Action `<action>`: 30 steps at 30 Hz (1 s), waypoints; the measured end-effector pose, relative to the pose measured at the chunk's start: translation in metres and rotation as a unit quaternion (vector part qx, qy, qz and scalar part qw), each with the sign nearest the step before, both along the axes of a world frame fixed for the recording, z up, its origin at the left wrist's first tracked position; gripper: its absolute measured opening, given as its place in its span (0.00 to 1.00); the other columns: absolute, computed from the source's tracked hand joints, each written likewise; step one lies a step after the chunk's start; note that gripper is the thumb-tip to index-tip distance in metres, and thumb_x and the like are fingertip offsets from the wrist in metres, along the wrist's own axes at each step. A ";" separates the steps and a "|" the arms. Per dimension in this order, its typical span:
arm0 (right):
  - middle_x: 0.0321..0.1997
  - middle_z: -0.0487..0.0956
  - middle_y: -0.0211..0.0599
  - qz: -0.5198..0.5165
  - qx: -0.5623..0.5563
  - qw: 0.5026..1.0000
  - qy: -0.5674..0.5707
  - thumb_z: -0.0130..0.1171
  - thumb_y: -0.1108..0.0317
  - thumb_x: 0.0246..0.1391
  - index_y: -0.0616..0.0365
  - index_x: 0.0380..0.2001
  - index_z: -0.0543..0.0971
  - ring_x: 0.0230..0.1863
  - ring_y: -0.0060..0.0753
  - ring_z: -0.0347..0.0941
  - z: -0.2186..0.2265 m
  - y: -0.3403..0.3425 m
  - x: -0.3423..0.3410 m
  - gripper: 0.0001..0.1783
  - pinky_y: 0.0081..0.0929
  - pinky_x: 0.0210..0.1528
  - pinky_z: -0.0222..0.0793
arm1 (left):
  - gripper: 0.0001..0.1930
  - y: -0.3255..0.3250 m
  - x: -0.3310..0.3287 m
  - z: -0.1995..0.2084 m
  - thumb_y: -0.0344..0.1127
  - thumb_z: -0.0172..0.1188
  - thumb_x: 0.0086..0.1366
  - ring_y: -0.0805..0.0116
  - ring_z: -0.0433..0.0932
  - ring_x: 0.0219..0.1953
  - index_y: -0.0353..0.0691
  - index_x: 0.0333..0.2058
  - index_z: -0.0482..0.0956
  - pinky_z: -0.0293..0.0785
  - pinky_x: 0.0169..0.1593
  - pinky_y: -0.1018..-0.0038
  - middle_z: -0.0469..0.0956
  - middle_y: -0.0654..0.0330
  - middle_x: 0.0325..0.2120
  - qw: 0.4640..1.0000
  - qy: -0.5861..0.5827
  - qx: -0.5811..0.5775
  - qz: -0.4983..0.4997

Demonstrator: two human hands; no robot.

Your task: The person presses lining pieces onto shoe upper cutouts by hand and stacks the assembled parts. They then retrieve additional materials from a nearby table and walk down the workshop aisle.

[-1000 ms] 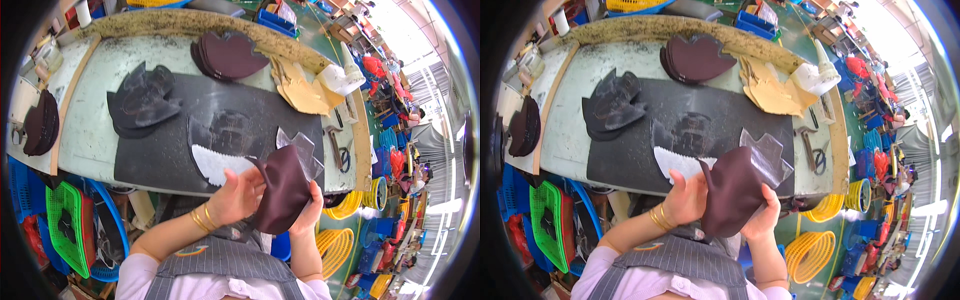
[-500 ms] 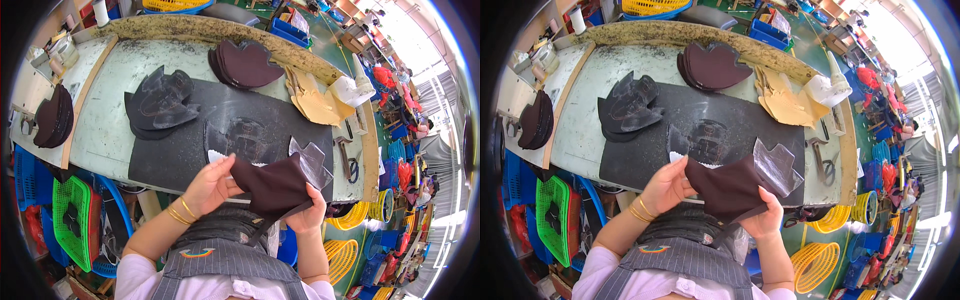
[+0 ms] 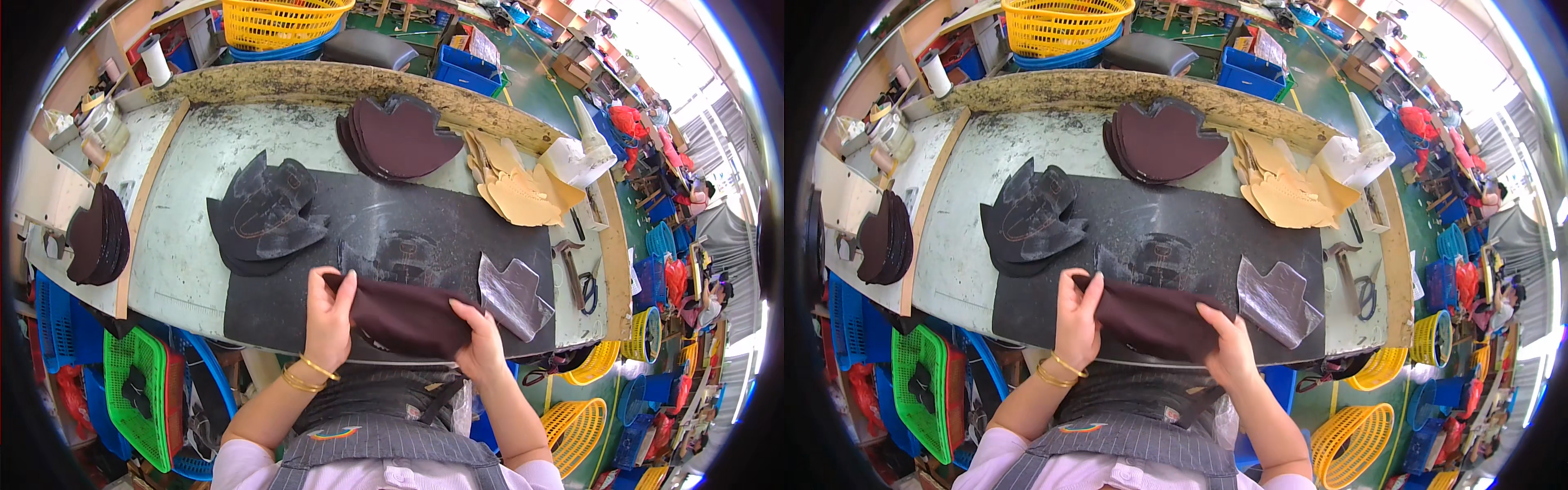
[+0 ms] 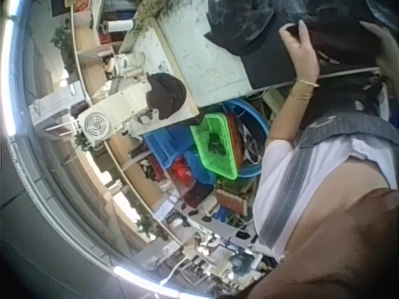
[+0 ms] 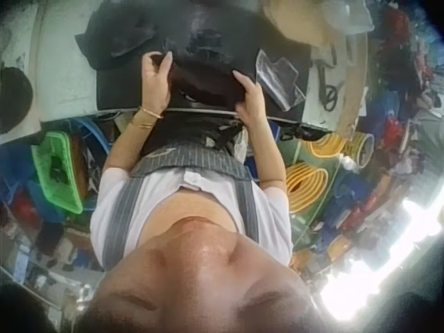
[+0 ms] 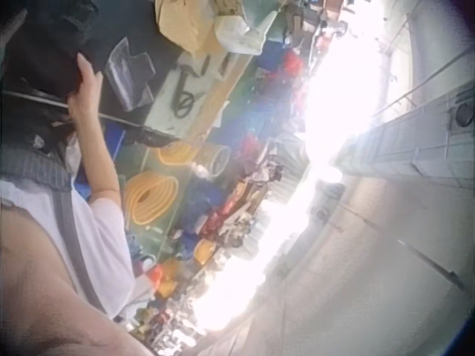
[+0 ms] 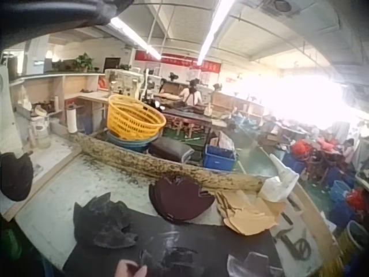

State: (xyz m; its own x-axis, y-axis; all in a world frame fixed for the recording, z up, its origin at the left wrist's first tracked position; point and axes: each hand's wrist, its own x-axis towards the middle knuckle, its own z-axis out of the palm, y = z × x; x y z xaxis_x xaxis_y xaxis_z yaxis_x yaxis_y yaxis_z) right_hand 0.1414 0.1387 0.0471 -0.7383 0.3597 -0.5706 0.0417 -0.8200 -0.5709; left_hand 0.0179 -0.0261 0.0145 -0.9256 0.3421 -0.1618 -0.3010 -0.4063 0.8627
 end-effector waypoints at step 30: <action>0.39 0.79 0.32 0.040 0.405 0.910 -0.085 0.54 0.73 0.57 0.66 0.46 0.77 0.39 0.18 0.72 -0.043 0.004 -0.042 0.14 0.18 0.43 0.69 | 0.08 0.002 -0.042 -0.006 0.24 0.59 0.57 0.87 0.62 0.17 0.35 0.37 0.80 0.60 0.21 0.85 0.74 0.62 0.34 0.931 0.196 -0.294 -0.088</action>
State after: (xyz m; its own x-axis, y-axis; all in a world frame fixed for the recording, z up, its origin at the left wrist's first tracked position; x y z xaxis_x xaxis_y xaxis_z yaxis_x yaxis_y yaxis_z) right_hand 0.0991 0.1426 0.0036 -0.7071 0.6610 -0.2511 0.2269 -0.1243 -0.9660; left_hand -0.0237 -0.0246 0.0080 -0.8910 0.4529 -0.0302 0.0671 0.1973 0.9780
